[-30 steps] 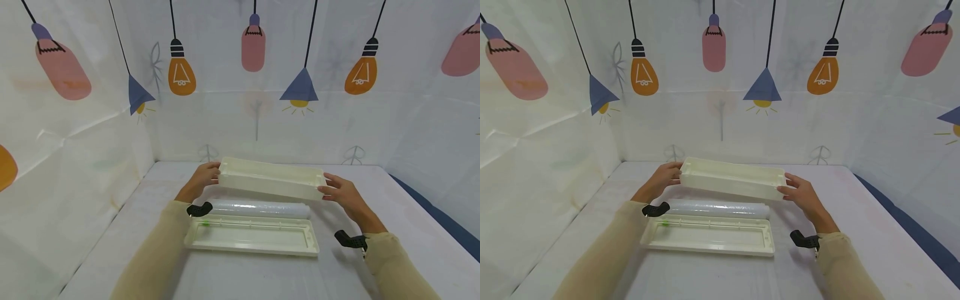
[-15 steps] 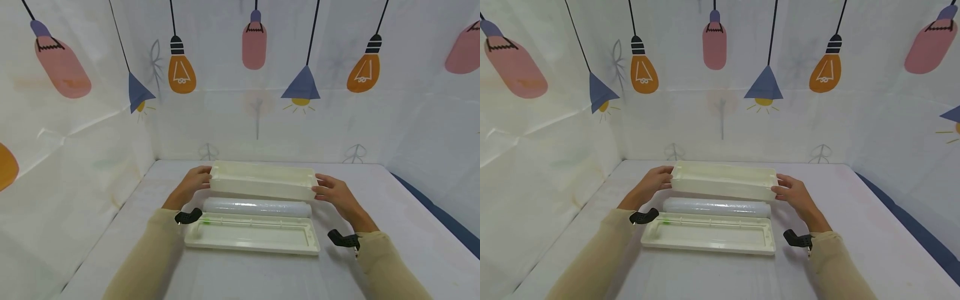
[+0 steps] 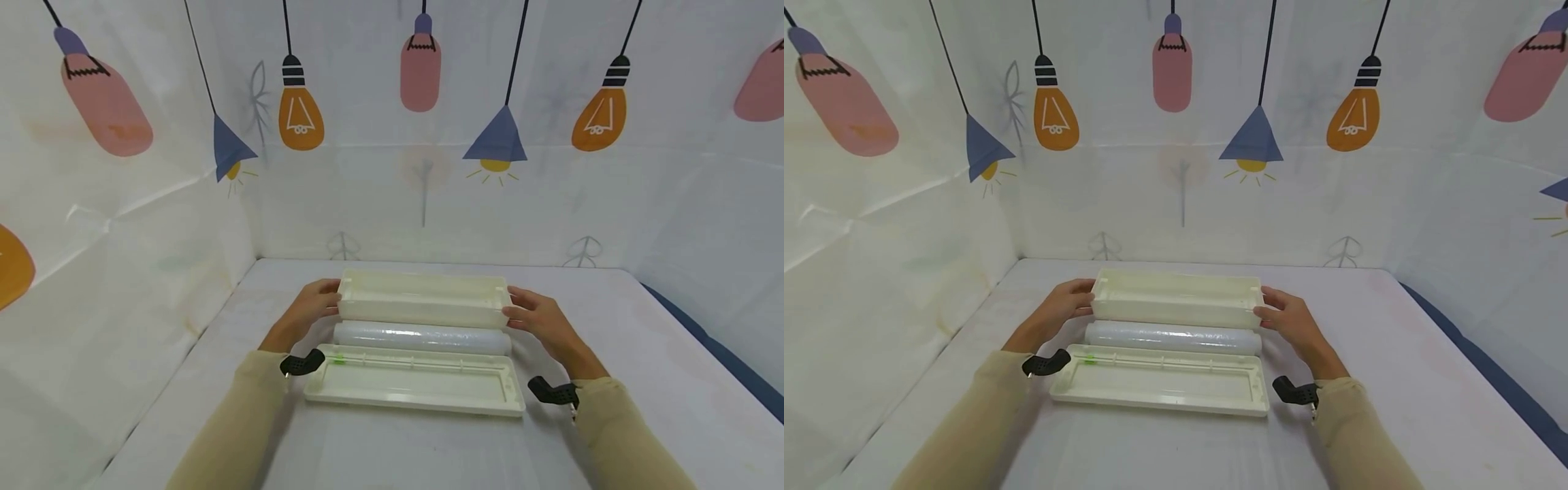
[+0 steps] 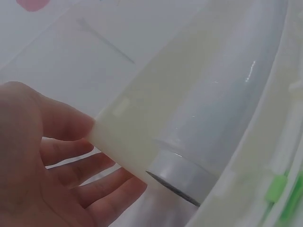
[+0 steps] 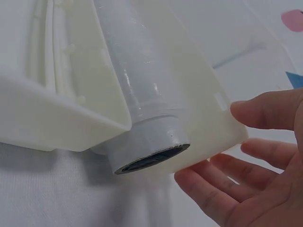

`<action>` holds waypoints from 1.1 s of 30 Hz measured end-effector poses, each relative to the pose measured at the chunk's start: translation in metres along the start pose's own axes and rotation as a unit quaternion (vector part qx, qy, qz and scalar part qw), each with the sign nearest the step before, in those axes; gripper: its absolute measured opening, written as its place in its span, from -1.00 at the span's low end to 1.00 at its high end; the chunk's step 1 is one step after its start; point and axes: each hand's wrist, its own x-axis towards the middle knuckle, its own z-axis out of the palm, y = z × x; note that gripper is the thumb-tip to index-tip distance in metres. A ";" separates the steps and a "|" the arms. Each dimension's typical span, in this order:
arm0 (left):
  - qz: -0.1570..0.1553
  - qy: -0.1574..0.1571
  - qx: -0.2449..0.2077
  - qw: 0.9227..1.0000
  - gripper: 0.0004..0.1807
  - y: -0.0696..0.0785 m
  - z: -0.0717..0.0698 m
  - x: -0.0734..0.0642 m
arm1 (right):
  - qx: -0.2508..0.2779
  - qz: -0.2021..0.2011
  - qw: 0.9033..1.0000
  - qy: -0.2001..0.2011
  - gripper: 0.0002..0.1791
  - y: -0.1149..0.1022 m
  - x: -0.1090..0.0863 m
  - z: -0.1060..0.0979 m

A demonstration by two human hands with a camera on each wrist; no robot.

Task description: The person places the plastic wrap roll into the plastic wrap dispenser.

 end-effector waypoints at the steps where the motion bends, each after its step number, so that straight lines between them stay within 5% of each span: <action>1: 0.001 -0.001 0.000 1.000 -0.47 -0.001 0.000 -0.001 | 0.001 0.000 1.000 -0.002 -0.21 0.000 0.000 0.000; 33: -0.023 0.013 0.017 1.000 -0.46 -0.002 -0.003 -0.013 | 0.000 0.043 0.999 -0.017 -0.25 0.006 0.006 0.009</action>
